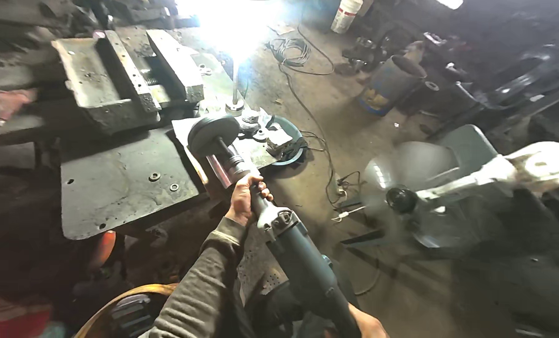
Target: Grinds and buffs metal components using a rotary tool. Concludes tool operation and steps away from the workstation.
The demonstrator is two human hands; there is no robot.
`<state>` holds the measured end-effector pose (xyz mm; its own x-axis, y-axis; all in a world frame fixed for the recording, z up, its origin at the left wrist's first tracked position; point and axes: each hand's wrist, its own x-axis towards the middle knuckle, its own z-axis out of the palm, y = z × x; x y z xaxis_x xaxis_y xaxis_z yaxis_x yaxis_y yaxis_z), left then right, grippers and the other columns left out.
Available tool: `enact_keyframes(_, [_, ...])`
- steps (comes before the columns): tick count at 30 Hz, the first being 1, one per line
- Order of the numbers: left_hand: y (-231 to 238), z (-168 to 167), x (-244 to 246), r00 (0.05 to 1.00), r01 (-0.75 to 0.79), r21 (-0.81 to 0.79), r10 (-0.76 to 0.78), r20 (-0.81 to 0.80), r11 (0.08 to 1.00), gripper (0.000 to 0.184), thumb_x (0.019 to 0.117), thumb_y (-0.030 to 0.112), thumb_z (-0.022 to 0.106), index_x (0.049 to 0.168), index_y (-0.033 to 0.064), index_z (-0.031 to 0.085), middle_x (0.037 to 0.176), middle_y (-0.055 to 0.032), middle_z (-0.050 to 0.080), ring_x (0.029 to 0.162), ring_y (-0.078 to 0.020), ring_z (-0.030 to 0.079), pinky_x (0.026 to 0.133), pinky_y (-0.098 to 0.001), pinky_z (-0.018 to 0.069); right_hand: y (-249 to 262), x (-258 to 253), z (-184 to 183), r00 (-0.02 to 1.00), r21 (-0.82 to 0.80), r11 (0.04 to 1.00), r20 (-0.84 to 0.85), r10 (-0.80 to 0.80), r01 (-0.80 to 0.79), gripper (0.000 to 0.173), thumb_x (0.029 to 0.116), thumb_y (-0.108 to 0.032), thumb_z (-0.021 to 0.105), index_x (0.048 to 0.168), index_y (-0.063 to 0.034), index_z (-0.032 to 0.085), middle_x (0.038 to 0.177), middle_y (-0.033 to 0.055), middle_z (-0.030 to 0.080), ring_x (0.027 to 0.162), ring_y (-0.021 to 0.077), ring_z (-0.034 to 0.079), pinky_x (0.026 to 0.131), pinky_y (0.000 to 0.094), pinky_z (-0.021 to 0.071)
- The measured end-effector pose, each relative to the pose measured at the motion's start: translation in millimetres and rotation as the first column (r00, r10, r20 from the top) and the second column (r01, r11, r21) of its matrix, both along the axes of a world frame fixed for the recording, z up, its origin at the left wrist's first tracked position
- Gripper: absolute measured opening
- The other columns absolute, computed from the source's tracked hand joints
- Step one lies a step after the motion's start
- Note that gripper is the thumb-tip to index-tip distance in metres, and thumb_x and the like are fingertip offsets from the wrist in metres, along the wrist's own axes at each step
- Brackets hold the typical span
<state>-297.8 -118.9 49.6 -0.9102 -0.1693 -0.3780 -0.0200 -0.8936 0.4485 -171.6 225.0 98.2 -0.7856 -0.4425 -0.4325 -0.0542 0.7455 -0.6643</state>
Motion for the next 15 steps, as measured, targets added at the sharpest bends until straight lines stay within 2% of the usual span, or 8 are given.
enact_keyframes(5, [13,4,-22,0.997,0.057,-0.011,-0.057,0.056,0.998,0.023,0.1013,0.021,0.045,0.080,0.0143,0.051,0.059,0.0005,0.048,0.050,-0.0147,0.053,0.054,-0.0323,0.0534,7,-6,-2,0.998,-0.023,0.998,0.007,-0.065,0.066,0.042,0.0863,-0.028,0.082,0.116,-0.0006,0.069,0.099,0.0105,0.075,0.094,0.0182,0.073,0.090,0.0441,0.0591])
enact_keyframes(12, [25,-7,-44,0.991,0.099,-0.028,-0.096,0.093,0.995,0.021,0.1003,0.020,0.049,0.080,0.0134,0.051,0.060,-0.0009,0.049,0.049,-0.0158,0.053,0.052,-0.0336,0.0539,10,-11,-6,0.991,-0.049,0.990,0.005,-0.131,0.131,0.040,0.0845,-0.026,0.084,0.113,-0.0015,0.070,0.098,0.0076,0.076,0.093,0.0132,0.073,0.090,0.0390,0.0603])
enact_keyframes(15, [25,-10,-45,0.990,0.111,-0.032,-0.108,0.092,0.993,0.020,0.1004,0.021,0.049,0.082,0.0131,0.052,0.060,-0.0013,0.049,0.050,-0.0161,0.054,0.053,-0.0338,0.0540,5,-10,0,0.993,-0.033,0.992,0.031,-0.118,0.119,0.039,0.0854,-0.029,0.084,0.111,-0.0024,0.071,0.095,0.0085,0.076,0.087,0.0160,0.074,0.086,0.0429,0.0617])
